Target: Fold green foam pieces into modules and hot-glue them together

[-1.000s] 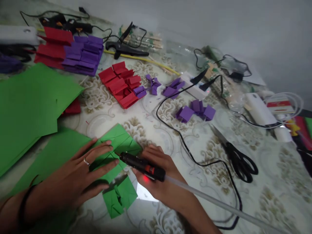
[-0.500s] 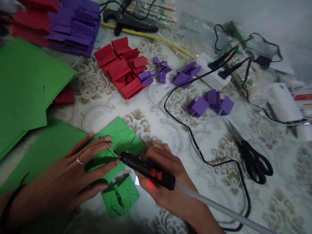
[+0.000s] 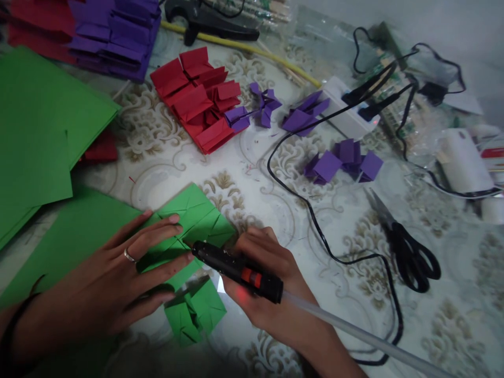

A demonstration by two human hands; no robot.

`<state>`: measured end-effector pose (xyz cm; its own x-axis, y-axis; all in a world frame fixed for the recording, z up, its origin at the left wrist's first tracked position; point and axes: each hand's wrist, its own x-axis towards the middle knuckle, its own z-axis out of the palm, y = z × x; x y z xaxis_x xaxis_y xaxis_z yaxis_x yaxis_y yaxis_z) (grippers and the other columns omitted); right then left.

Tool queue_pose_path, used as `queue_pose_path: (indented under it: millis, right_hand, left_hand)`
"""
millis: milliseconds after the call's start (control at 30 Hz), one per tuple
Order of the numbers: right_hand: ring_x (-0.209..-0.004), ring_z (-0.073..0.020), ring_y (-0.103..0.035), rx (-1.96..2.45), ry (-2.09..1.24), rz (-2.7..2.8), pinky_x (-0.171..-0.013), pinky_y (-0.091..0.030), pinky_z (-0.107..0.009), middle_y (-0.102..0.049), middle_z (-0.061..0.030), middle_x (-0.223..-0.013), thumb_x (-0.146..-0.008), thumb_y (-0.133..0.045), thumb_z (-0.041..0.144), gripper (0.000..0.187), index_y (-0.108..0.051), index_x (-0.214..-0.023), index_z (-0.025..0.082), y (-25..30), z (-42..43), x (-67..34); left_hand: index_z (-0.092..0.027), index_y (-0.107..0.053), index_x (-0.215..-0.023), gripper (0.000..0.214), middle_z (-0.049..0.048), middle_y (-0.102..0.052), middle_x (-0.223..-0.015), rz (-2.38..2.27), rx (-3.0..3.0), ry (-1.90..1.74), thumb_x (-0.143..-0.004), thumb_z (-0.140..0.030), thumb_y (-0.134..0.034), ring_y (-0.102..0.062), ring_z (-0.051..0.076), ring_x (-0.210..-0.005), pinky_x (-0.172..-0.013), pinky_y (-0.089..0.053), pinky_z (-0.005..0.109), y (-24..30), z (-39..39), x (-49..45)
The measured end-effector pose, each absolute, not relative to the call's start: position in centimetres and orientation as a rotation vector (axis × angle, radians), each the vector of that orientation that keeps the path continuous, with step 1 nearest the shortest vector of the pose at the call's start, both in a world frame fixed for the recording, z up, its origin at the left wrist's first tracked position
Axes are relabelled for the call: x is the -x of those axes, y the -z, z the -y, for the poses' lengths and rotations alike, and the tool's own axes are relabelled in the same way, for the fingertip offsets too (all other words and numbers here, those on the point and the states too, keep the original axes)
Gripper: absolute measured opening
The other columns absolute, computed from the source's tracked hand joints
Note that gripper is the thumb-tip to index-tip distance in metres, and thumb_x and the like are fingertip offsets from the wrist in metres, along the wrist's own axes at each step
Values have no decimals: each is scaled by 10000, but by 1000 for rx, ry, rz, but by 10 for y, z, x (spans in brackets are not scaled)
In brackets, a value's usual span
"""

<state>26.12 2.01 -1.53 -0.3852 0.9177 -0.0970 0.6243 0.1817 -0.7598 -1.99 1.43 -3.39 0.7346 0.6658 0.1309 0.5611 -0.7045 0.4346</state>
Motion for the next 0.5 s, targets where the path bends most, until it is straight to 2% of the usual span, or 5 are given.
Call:
queue_pose_path:
  millis: [100,500]
  right_hand:
    - [-667,-178,-538,1443,-1037,2101,-752,-419,-388,-567,37,-684,-934,-672,169,233,-528,-769,247,15,-20,-261]
    - [-662,-174,-514,1419,-1015,2092,-718,-390,-378,-488,46,-682,-921,-666,119,289,-465,-756,245,16,-20,-262]
  left_hand:
    - [-269,-657,-1416,397,129,-618,-1491,-951,-2551,-370,-1029,-360,-663,-531,361,-1514,-1319,-373,622,33,-15,20]
    - [-257,-659,-1426,390,149,-641,-1468,-946,-2581,-398,-1055,-371,-622,-558,369,-1500,-1296,-421,626,34,-14,20]
